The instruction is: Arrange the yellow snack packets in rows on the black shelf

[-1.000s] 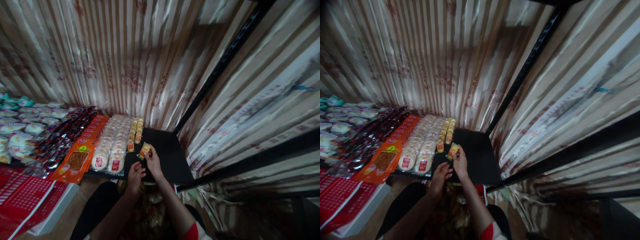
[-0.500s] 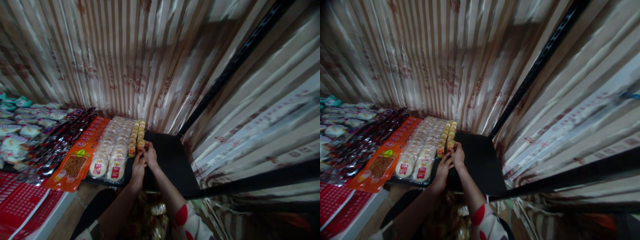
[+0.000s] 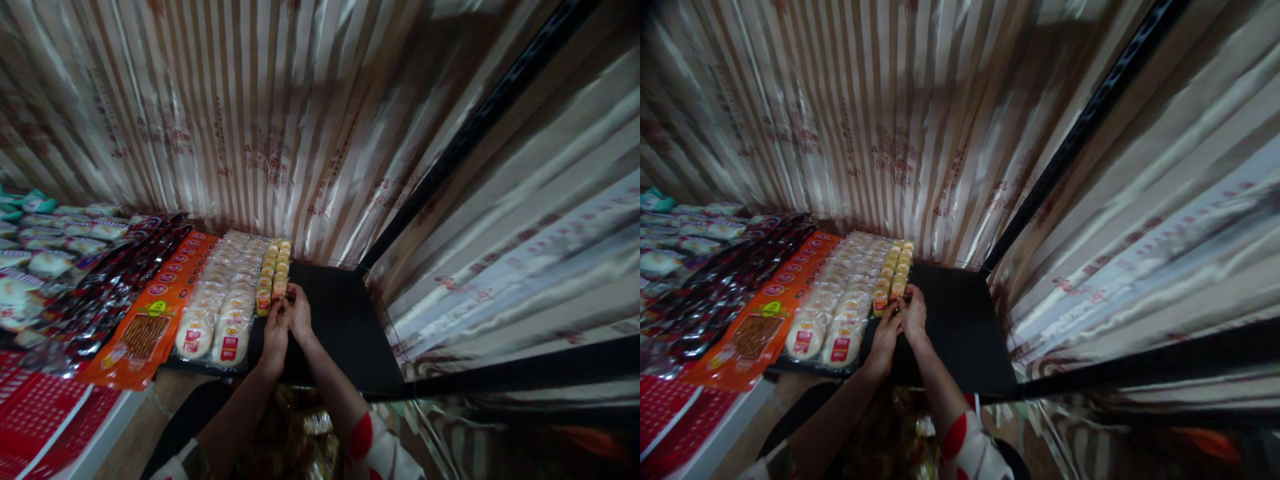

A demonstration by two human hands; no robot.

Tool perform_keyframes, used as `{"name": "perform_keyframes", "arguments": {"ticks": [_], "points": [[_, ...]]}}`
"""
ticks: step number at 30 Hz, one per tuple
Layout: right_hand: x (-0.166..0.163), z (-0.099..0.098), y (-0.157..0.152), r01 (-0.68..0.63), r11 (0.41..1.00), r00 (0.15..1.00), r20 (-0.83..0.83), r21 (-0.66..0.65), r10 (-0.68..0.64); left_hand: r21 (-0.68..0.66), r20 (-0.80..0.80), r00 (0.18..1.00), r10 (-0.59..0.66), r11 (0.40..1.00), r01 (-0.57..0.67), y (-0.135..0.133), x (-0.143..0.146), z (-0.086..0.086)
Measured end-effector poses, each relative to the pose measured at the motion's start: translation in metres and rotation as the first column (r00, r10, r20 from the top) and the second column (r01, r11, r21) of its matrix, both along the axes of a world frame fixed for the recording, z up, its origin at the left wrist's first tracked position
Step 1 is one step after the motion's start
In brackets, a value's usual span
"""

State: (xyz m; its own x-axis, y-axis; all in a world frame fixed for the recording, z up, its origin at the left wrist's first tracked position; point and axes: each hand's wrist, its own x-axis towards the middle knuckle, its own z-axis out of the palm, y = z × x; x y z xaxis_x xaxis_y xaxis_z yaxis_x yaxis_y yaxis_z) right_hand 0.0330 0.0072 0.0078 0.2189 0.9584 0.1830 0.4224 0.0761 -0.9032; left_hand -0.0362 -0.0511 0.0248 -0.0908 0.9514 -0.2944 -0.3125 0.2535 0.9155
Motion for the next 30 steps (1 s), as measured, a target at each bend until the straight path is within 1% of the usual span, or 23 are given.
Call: {"name": "perform_keyframes", "arguments": {"ticks": [4,9,12,15,19,21,23,25,27,30], "points": [[-0.001,0.001,0.002,0.009,1.000,1.000,0.018,-0.007,-0.008,0.001,0.001,1.000,0.012,1.000,-0.012,0.003,0.000,-0.004],[0.000,0.001,0.002,0.010,1.000,0.998,0.069,-0.007,-0.010,0.024,0.014,0.999,0.034,0.999,-0.035,0.004,0.002,-0.003],[0.001,-0.001,-0.005,0.051,0.999,0.996,0.074,0.003,-0.052,0.039,0.000,0.999,0.035,0.999,-0.035,0.001,0.002,-0.001],[0.004,-0.002,-0.019,0.082,0.997,0.996,0.031,0.012,-0.082,0.067,-0.041,0.999,0.035,0.997,-0.032,-0.007,0.002,0.000],[0.011,0.003,-0.049,0.097,0.995,0.995,-0.010,0.026,-0.096,0.071,-0.126,0.992,-0.019,0.997,0.028,-0.027,0.005,-0.001],[0.015,0.007,-0.068,0.101,0.995,0.995,-0.018,0.023,-0.101,0.042,-0.158,0.984,-0.080,0.995,0.087,-0.042,0.006,-0.004],[0.019,0.010,-0.090,0.109,0.994,0.993,-0.045,0.007,-0.108,0.029,-0.225,0.962,-0.154,0.986,0.165,-0.061,0.006,-0.007],[0.023,0.011,-0.113,0.123,0.992,0.989,-0.079,-0.007,-0.123,0.069,-0.349,0.915,-0.203,0.968,0.241,-0.080,0.005,-0.010],[0.029,0.010,-0.137,0.143,0.989,0.985,-0.093,-0.019,-0.144,0.123,-0.481,0.849,-0.221,0.941,0.315,-0.098,0.003,-0.011],[0.042,0.000,-0.173,0.178,0.983,0.983,-0.041,-0.053,-0.180,0.143,-0.632,0.731,-0.257,0.888,0.436,-0.120,-0.001,-0.012]]}}
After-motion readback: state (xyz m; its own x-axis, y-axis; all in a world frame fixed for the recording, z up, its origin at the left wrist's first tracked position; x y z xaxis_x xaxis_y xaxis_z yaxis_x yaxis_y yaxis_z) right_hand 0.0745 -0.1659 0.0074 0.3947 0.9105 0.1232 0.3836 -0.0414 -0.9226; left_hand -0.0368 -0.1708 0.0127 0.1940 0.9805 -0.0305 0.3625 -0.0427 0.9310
